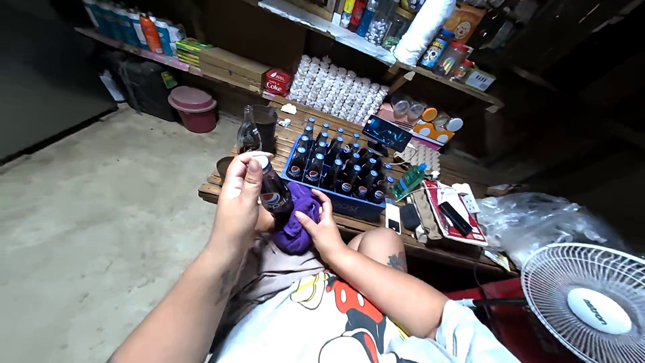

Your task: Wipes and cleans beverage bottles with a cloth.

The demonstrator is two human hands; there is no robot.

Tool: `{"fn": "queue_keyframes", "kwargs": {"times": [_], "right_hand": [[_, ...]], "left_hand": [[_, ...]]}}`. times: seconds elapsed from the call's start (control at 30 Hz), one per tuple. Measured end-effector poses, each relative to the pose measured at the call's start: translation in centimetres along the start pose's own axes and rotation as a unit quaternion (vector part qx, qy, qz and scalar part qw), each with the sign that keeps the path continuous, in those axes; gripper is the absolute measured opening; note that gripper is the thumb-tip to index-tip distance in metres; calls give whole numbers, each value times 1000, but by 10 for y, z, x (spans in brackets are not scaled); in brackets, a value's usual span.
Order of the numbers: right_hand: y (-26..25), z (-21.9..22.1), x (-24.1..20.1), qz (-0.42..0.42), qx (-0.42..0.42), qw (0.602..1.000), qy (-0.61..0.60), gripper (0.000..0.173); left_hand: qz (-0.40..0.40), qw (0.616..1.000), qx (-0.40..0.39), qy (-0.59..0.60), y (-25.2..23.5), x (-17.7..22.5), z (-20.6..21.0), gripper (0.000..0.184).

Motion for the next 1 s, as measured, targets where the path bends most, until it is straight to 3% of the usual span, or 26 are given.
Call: {"fn": "queue_keyframes", "kwargs": {"times": [0.13,0.2,0.37,0.53,0.7,0.83,1.0], "right_hand": [[-1,-2,1,41,-1,999,-18,50],[-1,-3,2,51,-6,998,-22,45],[-1,-5,3,57,-5,997,-43,42],[-1,-6,-1,48,-4,997,-62,46],[5,-5,-3,47,-20,997,-55,49],[10,-2,-11,19,-39,999,-27,50],[20,2,-35,-64,-60,996,20,49]], "left_hand": [[30,998,-24,41,20,-2,18,40],[59,995,-35,70,30,-4,28,37],[149,978,-84,115,40,-8,36,27],[270,931,-213,122,33,-7,34,40],[282,895,-330,106,18,-21,28,39],[299,897,-309,101,15,-26,23,34],[308,914,-253,81,8,-23,17,40]]}}
Point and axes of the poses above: each hand's wrist, its own y-axis away from the middle knuckle, its own z-axis out of the palm, x = y × z, the point moved 2 cm from there along -y, towards the middle knuckle, and after that the axes turned 9 degrees about x, right-handed, at the moved point
